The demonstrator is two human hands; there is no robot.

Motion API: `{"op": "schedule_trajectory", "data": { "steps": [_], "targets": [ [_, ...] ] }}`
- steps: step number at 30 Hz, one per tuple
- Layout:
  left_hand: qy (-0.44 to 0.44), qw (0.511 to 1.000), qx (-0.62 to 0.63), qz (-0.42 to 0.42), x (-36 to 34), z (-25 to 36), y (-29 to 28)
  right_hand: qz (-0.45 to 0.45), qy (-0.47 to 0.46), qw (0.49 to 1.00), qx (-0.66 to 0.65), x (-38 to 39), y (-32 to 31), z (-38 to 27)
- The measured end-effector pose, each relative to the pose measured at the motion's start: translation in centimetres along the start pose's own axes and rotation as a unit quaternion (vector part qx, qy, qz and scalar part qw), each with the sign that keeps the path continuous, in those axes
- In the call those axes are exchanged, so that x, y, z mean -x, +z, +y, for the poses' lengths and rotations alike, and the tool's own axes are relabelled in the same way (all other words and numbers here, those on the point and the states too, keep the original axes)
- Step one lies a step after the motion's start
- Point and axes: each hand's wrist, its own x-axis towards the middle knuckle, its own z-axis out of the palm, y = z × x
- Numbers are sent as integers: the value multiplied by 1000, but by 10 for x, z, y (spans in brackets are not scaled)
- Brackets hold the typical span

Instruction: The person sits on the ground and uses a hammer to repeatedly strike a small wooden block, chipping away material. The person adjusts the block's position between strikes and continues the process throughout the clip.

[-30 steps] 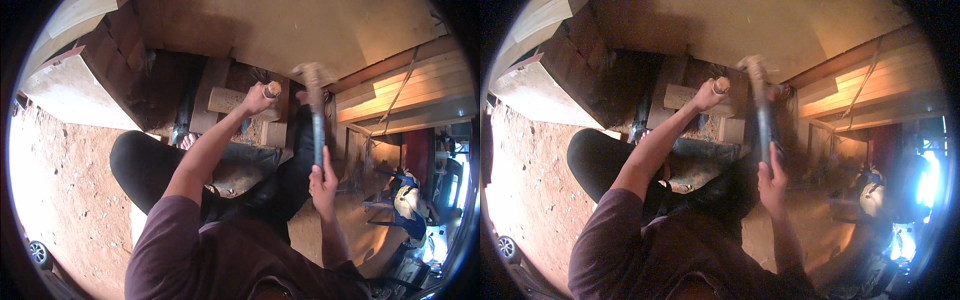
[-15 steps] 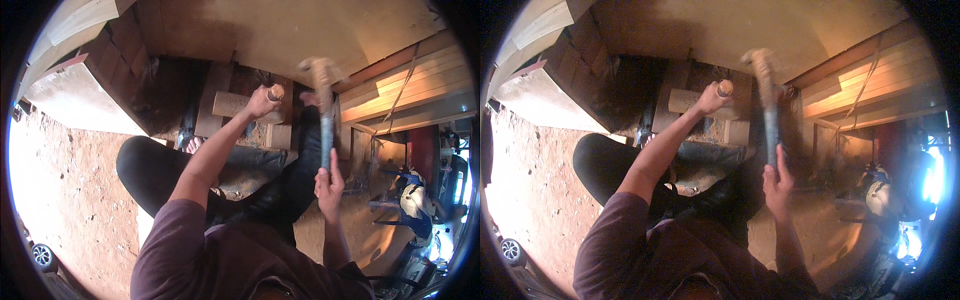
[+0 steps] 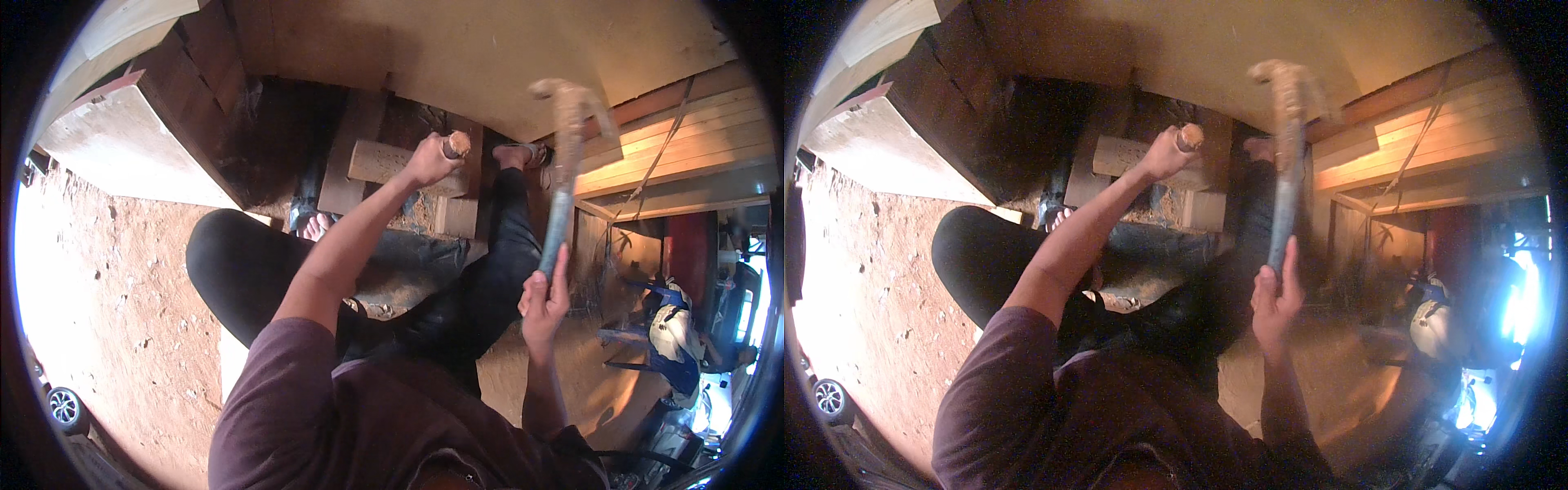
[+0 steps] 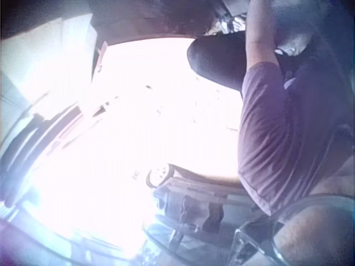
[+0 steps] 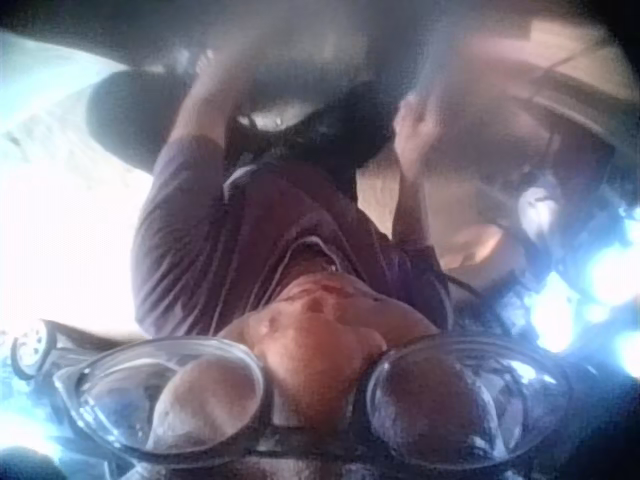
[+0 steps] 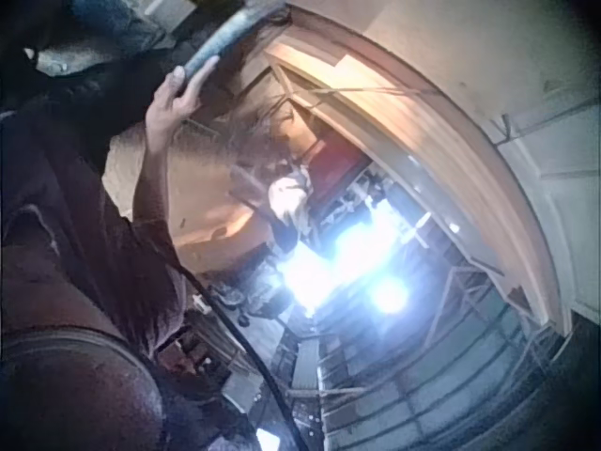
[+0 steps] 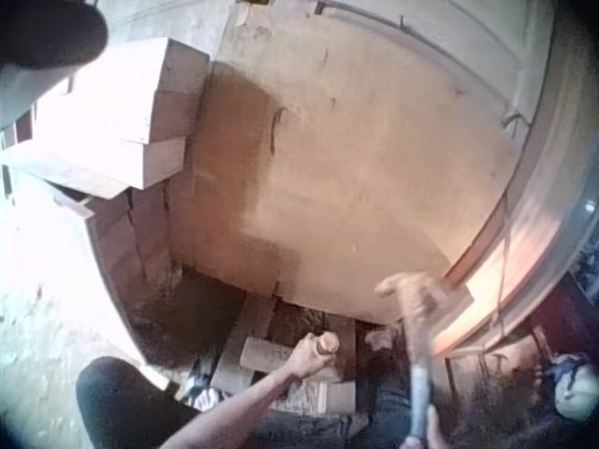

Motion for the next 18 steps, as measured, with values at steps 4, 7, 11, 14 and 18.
{"op": "schedule_trajectory", "data": {
  "steps": [4,7,11,14,18],
  "targets": [
    [17,1000,-15,21,2,2,0,30,-62,997,36,2,11,13],
    [13,1000,18,2,2,4,-2,-50,-188,943,270,-7,17,21],
    [22,998,-42,-31,-1,5,-5,-85,81,986,118,-6,6,1],
    [-10,999,-50,9,3,4,-1,-25,44,999,-1,0,0,-16],
    [9,999,-40,10,0,-1,1,-8,49,997,-55,1,1,-13]
  ]
}}
